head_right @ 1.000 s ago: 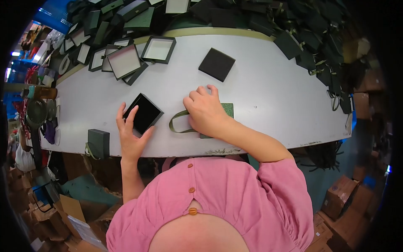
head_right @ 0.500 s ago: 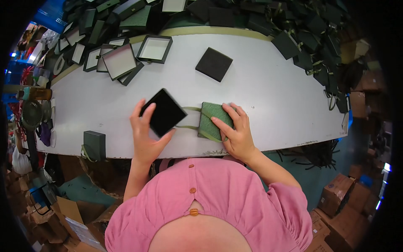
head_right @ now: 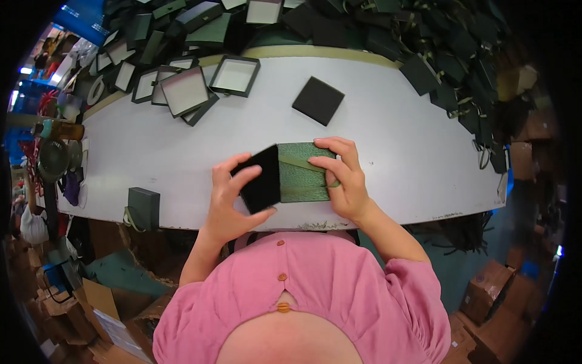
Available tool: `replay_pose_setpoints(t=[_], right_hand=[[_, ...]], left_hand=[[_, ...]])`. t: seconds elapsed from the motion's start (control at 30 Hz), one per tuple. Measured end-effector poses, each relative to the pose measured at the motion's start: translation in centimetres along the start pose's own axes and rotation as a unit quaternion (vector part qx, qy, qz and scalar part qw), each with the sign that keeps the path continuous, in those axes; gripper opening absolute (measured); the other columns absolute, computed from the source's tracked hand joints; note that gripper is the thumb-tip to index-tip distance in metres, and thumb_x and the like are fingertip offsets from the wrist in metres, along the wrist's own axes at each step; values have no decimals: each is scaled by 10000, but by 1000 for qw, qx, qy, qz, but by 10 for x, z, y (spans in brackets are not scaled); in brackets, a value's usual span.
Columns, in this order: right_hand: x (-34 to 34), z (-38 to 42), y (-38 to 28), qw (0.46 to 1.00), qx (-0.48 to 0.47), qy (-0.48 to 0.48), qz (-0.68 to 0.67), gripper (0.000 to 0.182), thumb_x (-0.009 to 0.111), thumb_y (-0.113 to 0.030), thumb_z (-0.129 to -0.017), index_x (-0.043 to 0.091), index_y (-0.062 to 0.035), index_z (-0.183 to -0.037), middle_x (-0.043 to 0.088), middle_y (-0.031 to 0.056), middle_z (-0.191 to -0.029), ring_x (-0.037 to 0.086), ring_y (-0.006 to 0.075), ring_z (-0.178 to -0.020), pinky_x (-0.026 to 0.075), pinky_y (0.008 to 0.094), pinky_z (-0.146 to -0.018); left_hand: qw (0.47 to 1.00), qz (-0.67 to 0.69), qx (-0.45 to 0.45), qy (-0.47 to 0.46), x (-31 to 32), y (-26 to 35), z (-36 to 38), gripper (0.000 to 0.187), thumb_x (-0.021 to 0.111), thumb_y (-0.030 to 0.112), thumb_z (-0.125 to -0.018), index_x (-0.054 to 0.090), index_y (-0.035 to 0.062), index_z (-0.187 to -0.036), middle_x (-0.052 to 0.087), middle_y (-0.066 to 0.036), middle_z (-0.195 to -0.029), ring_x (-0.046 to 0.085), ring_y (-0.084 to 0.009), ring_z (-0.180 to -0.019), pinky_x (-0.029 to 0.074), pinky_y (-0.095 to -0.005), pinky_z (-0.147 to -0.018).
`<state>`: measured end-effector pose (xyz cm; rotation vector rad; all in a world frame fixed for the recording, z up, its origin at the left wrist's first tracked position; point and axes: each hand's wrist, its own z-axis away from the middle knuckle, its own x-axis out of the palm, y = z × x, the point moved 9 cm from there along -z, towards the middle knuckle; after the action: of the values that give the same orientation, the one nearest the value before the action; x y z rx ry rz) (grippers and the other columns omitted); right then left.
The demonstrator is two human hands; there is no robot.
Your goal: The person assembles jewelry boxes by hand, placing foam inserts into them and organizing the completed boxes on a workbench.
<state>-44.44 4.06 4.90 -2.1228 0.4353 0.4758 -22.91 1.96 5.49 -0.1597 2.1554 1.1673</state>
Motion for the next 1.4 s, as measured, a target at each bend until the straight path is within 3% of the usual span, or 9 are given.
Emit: replay_pose_setpoints(t=[0.13, 0.27, 0.47, 0.53, 0.63, 0.93, 1.1, 1.2, 1.4], right_hand=[[11, -13, -2, 995, -21, -60, -81, 268, 485, -80, -970, 685, -18, -1137, 596, 202, -1326, 526, 395, -1220, 422, 470, -1050], [42, -15, -13, 990, 7, -54, -126, 296, 513, -117, -939, 667, -22, -1173, 506, 253, -1416, 447, 410, -1328, 372, 519, -1106], [75, -45, -24, 980, -74, -173, -63, 548, 695, -125, -852, 567, -150, -1384, 364, 258, -1557, 280, 501, -1475, 266, 644, -1163], [49, -58, 17, 967, -76, -95, 223, 602, 754, -127, -837, 564, -174, -1406, 332, 231, -1595, 254, 484, -1498, 247, 629, -1187], [22, -56, 84, 949, 107, -92, 281, 612, 796, -119, -811, 584, -135, -1385, 349, 203, -1588, 295, 450, -1479, 293, 559, -1192], [34, -55, 74, 975, 82, -75, 193, 460, 751, -85, -866, 623, -78, -1308, 537, 203, -1421, 534, 387, -1278, 469, 450, -1066], [-16, -36, 107, 954, 130, 23, 269, 259, 554, -115, -1044, 618, -70, -1291, 725, 95, -959, 701, 251, -900, 539, 344, -835], [-44, -37, 104, 952, 245, 108, 148, 215, 491, -137, -1086, 644, -41, -1203, 637, 35, -800, 594, 157, -686, 492, 296, -690], [5, -32, 70, 971, 227, -9, -69, 232, 483, -170, -1095, 653, -14, -1066, 603, -7, -831, 525, 90, -765, 437, 253, -703]], left_hand=[[988, 122, -19, -89, -7, -10, 6, 897, 914, 155, -629, 527, 127, -1438, 446, -158, -1519, 424, -367, -1341, 343, -484, -1132], [993, 110, 17, -29, 16, -15, 17, 1235, 910, 343, -701, 135, 152, -1644, -59, -314, -1678, -9, -492, -1562, 136, -565, -1233], [996, -16, -65, -55, 2, -42, 25, 1049, 896, 301, -722, 321, 186, -1592, 245, -270, -1611, 165, -500, -1522, 212, -575, -1223], [971, -141, -169, -93, -34, -68, 34, 1009, 892, 315, -705, 382, 187, -1567, 304, -259, -1572, 200, -502, -1503, 215, -590, -1218], [887, -323, -315, -96, -94, -90, 47, 907, 854, 307, -736, 432, 180, -1530, 307, -261, -1552, 169, -511, -1497, 216, -674, -1193], [913, -401, -18, 68, -114, -143, -80, 500, 674, -85, -787, 681, 140, -1234, 425, -168, -1535, 393, -429, -1412, 394, -523, -1132], [940, -321, -33, 108, -123, -120, -80, 337, 803, 7, -721, 710, 82, -1036, 549, -164, -1289, 547, -360, -1139, 499, -431, -952], [962, -252, -32, 103, -100, -74, -55, 322, 867, 74, -683, 692, 66, -953, 549, -161, -1164, 549, -350, -1037, 498, -432, -893], [998, -44, 50, -19, 10, -27, 3, 332, 874, 121, -723, 660, 84, -975, 446, -221, -1415, 366, -451, -1383, 399, -511, -1103]])
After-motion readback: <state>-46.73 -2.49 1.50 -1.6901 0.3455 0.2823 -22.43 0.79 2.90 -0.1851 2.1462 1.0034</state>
